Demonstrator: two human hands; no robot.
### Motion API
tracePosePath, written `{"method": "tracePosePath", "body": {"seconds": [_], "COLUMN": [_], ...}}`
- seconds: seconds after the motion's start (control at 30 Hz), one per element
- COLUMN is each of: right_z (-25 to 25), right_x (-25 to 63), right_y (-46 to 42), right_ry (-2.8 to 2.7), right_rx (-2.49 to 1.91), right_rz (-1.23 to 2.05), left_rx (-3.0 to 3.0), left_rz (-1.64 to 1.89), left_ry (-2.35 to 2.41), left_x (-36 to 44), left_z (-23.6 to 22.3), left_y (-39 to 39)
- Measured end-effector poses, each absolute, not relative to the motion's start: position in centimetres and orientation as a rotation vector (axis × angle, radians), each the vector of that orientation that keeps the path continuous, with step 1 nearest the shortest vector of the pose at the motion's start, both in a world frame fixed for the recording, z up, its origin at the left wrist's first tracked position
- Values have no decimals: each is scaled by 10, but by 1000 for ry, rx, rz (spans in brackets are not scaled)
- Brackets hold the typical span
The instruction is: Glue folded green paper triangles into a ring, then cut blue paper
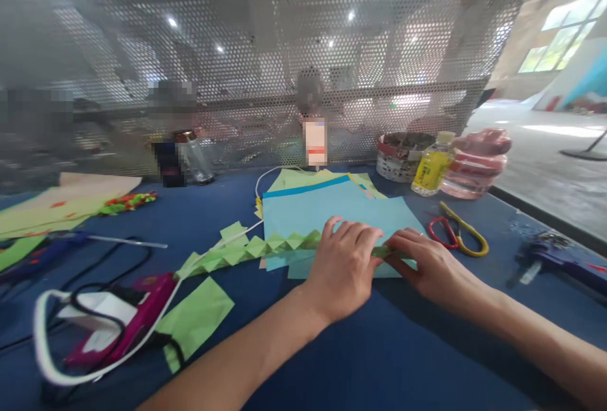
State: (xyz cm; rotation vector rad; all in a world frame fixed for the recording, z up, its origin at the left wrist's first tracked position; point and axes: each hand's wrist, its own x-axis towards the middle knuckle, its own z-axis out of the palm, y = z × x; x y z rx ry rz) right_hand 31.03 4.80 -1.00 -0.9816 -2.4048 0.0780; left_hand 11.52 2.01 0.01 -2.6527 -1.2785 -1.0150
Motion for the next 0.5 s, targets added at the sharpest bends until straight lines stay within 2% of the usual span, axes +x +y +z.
{"method": "tracePosePath", "body": {"seconds": [0.2,0.33,0.5], "right_z": [-12,-11,-10], "right_x": [320,323,325], "right_y": [59,63,63], "right_ry": [-2403,-2404,-2410], "right_rx": [-1069,-1138,-1150], "right_rz": [-1,-34,-50], "left_rx": [-2532,-2440,-2350], "left_rz": [-879,-466,-264], "left_ry": [-1510,-1878,-2066], "left_x": [66,6,-45], "left_z": [20,17,9], "left_y": [14,13,17]}}
